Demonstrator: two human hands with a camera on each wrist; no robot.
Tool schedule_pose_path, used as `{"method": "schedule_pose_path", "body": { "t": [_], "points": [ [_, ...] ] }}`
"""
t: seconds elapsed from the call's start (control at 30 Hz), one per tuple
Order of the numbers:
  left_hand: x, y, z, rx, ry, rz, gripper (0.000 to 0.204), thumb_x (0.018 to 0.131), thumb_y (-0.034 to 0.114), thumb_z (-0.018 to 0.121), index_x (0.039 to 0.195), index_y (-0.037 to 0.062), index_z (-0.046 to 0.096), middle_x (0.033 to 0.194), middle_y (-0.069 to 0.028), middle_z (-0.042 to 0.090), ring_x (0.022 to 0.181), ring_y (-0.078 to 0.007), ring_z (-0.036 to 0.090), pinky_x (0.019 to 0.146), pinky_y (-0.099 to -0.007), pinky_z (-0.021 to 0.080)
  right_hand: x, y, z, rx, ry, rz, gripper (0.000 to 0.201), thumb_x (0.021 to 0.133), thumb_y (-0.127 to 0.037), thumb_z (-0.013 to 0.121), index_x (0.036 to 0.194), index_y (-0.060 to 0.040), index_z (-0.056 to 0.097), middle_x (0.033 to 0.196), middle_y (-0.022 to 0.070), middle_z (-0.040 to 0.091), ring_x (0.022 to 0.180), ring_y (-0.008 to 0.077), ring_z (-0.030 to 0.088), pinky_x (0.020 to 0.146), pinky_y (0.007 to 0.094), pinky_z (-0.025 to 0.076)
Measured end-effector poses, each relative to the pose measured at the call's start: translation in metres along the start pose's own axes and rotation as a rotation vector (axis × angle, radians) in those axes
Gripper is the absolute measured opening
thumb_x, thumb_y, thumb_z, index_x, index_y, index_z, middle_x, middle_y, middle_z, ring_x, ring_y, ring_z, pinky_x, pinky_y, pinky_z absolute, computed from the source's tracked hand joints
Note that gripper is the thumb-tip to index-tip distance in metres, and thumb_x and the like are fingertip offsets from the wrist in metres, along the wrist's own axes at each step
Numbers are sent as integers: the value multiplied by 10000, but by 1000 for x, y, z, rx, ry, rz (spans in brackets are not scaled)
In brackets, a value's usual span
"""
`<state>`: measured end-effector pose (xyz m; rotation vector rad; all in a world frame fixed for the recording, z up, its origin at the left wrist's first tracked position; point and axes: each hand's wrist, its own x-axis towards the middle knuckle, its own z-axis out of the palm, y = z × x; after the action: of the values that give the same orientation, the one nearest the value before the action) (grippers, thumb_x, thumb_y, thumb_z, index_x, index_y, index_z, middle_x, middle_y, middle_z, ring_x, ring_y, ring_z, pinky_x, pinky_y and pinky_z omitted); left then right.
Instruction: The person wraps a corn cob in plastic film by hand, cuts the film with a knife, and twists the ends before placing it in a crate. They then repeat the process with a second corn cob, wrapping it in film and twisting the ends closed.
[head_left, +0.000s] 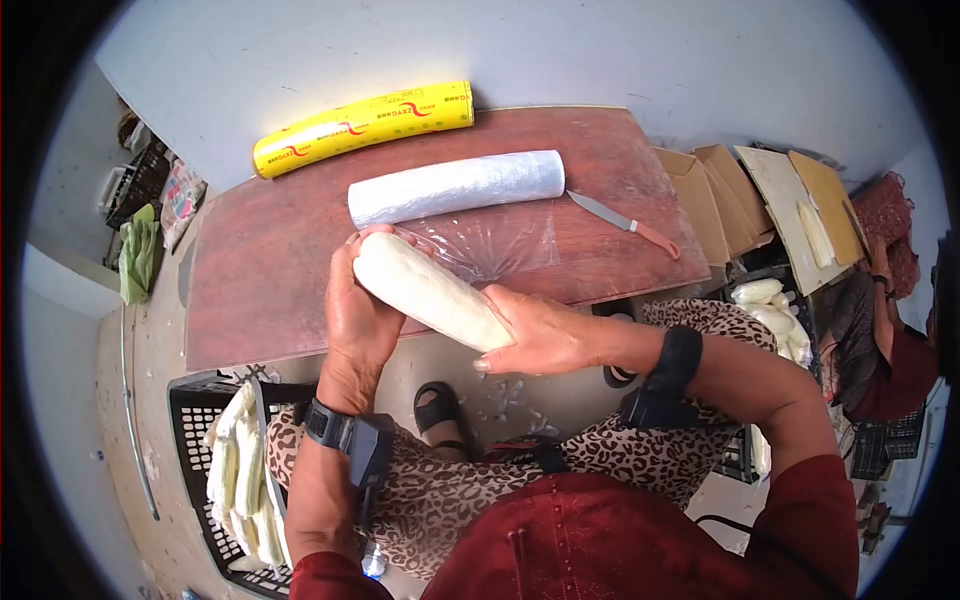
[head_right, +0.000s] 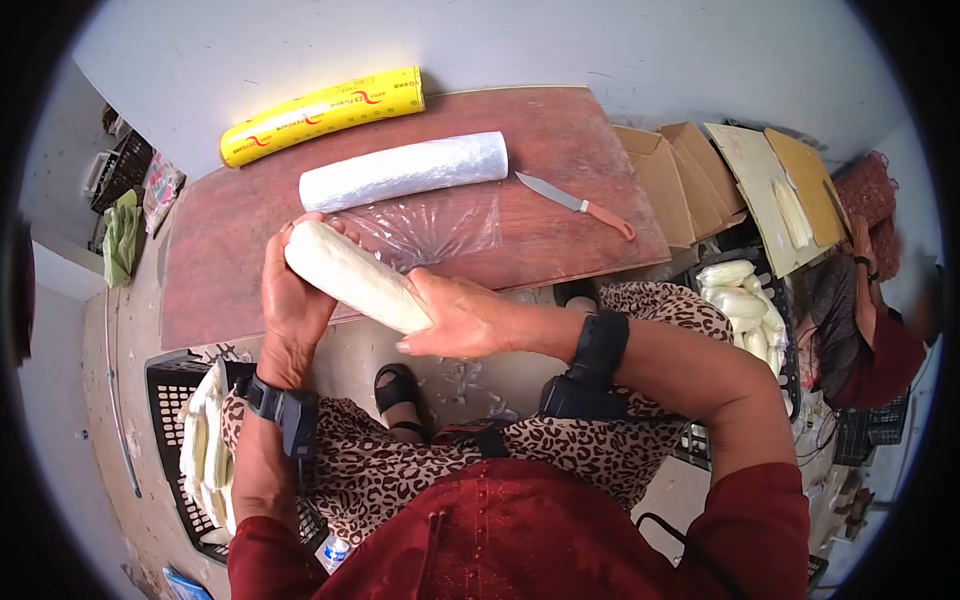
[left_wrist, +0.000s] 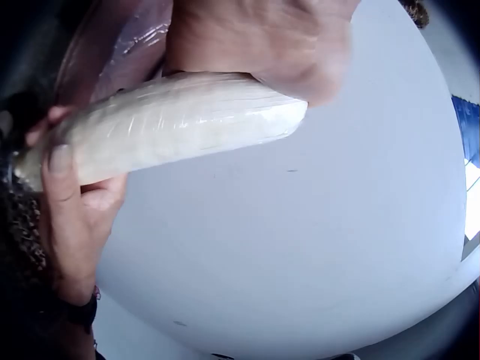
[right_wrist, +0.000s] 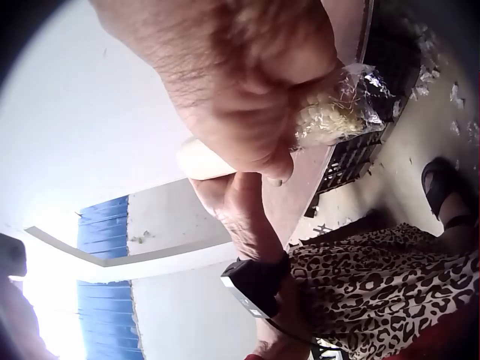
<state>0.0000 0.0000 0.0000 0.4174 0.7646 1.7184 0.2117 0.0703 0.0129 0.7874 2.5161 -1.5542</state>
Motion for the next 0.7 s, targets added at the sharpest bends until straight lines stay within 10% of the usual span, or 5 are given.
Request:
{"method": "schedule_pose_path", "body": {
  "t": [0.37, 0.7],
  "points": [
    [-13, 8, 2, 1061, 9, 314, 448, 1024, 389, 393, 1122, -8, 575, 979, -101, 632, 851, -173, 606, 746, -283, 503, -11, -3, -25, 105, -128, -53, 527, 769, -253, 720, 1101, 79, 481, 875, 160, 616, 756, 212, 621, 647, 340, 499],
    [-22, 1, 14, 1751, -391, 623, 963, 518, 704, 729, 1142, -16, 589, 985, -157, 594, 850, -343, 625, 736, -377, 524, -21, 16, -39, 214, -353, 14, 473, 800, -265, 698, 1092, 41, 489, 809, 78, 593, 688, 136, 581, 592, 286, 461]
  ]
}}
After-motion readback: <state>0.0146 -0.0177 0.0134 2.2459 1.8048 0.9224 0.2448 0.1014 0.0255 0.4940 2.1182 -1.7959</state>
